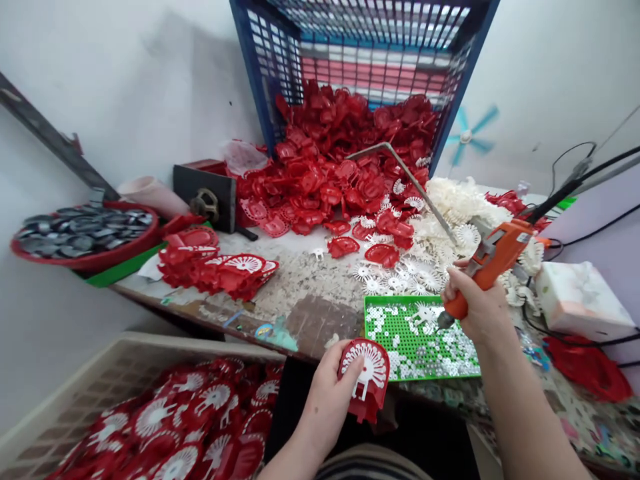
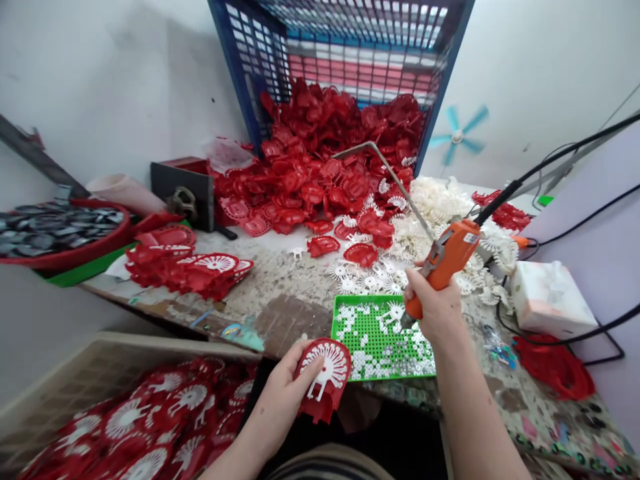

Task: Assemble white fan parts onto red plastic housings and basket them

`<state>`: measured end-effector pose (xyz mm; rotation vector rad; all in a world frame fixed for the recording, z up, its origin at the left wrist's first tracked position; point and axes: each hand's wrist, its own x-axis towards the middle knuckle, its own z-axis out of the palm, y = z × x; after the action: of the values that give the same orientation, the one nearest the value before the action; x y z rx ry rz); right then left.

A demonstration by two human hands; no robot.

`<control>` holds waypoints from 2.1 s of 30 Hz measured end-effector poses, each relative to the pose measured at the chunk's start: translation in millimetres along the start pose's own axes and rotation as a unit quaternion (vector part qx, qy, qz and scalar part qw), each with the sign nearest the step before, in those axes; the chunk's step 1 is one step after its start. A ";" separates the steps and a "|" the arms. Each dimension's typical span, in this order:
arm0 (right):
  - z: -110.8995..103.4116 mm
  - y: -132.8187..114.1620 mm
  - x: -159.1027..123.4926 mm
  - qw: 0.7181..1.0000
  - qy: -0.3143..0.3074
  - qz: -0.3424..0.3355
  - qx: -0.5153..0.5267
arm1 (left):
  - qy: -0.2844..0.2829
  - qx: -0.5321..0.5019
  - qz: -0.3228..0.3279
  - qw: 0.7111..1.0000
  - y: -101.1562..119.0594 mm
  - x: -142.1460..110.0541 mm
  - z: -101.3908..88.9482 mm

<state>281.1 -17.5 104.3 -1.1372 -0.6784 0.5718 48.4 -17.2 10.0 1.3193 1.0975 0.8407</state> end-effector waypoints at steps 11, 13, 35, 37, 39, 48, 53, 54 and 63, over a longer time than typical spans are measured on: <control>45.0 -6.7 -1.7 0.998 -0.056 0.025 0.032 | -0.224 0.018 0.046 0.973 56.0 20.0 20.2; 51.1 -6.5 -3.9 0.996 -0.076 0.025 0.033 | -0.233 -0.008 0.034 0.972 60.0 24.9 29.2; 8.9 1.3 -12.0 0.998 -0.023 -0.031 -0.040 | -0.059 0.054 0.041 0.996 34.8 18.3 12.5; 4.6 5.3 -14.3 0.998 -0.012 -0.021 -0.055 | -0.041 0.071 0.035 0.996 30.2 12.0 9.1; 2.1 8.9 -16.4 0.997 -0.006 -0.014 -0.069 | -0.019 0.086 0.033 0.996 25.5 6.7 7.2; -7.0 27.5 -22.4 0.993 -0.017 -0.032 -0.108 | -0.002 0.073 -0.003 0.997 8.3 -6.3 9.7; -8.7 33.0 -22.1 0.993 -0.014 -0.030 -0.112 | 0.000 0.040 -0.027 0.999 2.9 -7.2 11.8; -8.5 33.9 -22.0 0.994 -0.015 -0.028 -0.107 | 0.002 0.038 -0.028 0.999 2.6 -7.4 12.3; -10.8 43.0 -20.1 0.994 -0.018 -0.031 -0.102 | 0.006 0.011 -0.018 1.000 2.0 -9.4 14.4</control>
<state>272.6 -24.8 57.0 -1.2932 -0.8136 0.4784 59.4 -30.4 12.2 1.3105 1.1388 0.8135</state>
